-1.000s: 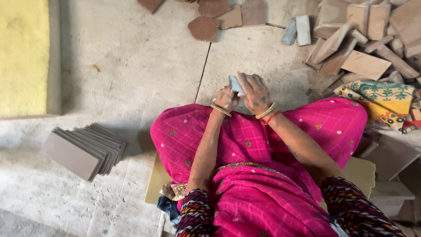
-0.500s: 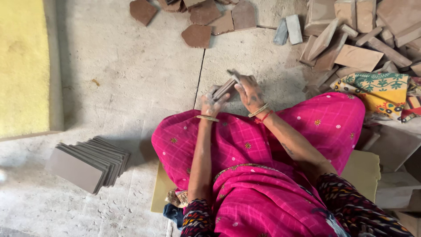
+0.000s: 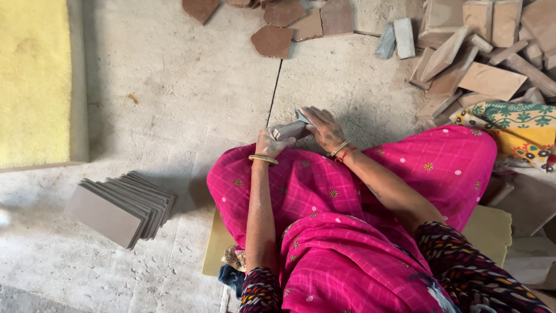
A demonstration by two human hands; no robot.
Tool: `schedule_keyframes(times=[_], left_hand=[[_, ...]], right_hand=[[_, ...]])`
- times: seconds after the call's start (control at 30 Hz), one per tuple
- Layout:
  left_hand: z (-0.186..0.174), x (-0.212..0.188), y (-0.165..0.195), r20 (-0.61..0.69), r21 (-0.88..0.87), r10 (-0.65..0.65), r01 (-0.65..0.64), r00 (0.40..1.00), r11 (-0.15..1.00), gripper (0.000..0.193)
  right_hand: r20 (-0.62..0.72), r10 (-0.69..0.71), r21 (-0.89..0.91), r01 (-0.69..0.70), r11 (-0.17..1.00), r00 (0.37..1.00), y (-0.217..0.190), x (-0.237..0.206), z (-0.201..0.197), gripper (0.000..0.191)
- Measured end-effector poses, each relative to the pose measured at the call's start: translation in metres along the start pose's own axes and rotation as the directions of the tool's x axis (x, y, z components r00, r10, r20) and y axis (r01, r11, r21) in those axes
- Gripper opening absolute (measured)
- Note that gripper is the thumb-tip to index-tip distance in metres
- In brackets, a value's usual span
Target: The person sits cross-legged on the floor and smooths the edges of rectangular tiles using a small stone. They hold each tile in the left hand and rub its edges with the stone in the right hand, then place the finished tile into a growing stack on the left.
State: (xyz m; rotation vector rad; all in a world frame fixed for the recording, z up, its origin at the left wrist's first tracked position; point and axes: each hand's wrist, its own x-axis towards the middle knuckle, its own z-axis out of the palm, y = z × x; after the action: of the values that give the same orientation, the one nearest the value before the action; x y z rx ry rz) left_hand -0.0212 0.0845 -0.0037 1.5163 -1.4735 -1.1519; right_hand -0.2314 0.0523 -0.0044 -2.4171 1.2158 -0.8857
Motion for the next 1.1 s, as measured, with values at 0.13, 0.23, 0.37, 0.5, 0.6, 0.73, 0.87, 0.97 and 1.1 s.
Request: schedule_keyframes(times=[0.13,0.23,0.37,0.5,0.6,0.73,0.87,0.97,1.1], left_hand=[[0.001,0.008,-0.011,0.014,-0.071,0.078,-0.077,0.997,0.995,0.045],[0.004,0.013,-0.023,-0.018,0.22,0.088,-0.082,0.996,0.972,0.031],[0.002,0.005,-0.03,-0.091,0.111,0.306,-0.296,0.947,0.949,0.039],[0.0,0.001,-0.022,-0.068,-0.081,-0.024,0.018,0.997,0.997,0.046],[0.0,0.002,-0.015,-0.063,-0.176,-0.052,0.04,0.997,0.983,0.048],[-0.001,0.003,-0.016,-0.035,-0.157,-0.114,0.107,0.993,0.982,0.043],[0.0,0.003,-0.026,-0.046,-0.238,-0.093,0.079,0.995,0.968,0.043],[0.0,0.005,-0.03,-0.017,-0.248,0.046,-0.049,0.999,0.968,0.044],[0.001,0.004,-0.032,-0.003,-0.22,0.019,-0.019,1.0,0.975,0.036]], right_hand=[[-0.049,-0.032,0.043,0.034,0.998,0.998,-0.022,0.0,0.004,0.045],[-0.082,-0.121,0.145,0.132,0.98,0.989,-0.058,0.004,0.017,0.049],[-0.084,-0.138,0.155,0.149,0.977,0.987,-0.057,0.011,0.023,0.052],[-0.042,-0.068,-0.057,0.066,0.996,0.997,0.011,0.005,0.004,0.035],[0.238,0.496,0.085,-0.527,0.846,0.835,0.046,-0.015,-0.004,0.032],[0.117,0.539,0.068,-0.548,0.834,0.834,0.049,-0.03,0.003,0.026],[-0.062,0.268,0.01,-0.268,0.963,0.961,0.033,-0.022,0.013,0.042],[-0.024,0.051,-0.177,-0.054,0.983,0.998,0.008,-0.007,0.017,0.048],[-0.051,-0.086,-0.029,0.085,0.996,0.995,-0.032,0.006,0.028,0.059]])
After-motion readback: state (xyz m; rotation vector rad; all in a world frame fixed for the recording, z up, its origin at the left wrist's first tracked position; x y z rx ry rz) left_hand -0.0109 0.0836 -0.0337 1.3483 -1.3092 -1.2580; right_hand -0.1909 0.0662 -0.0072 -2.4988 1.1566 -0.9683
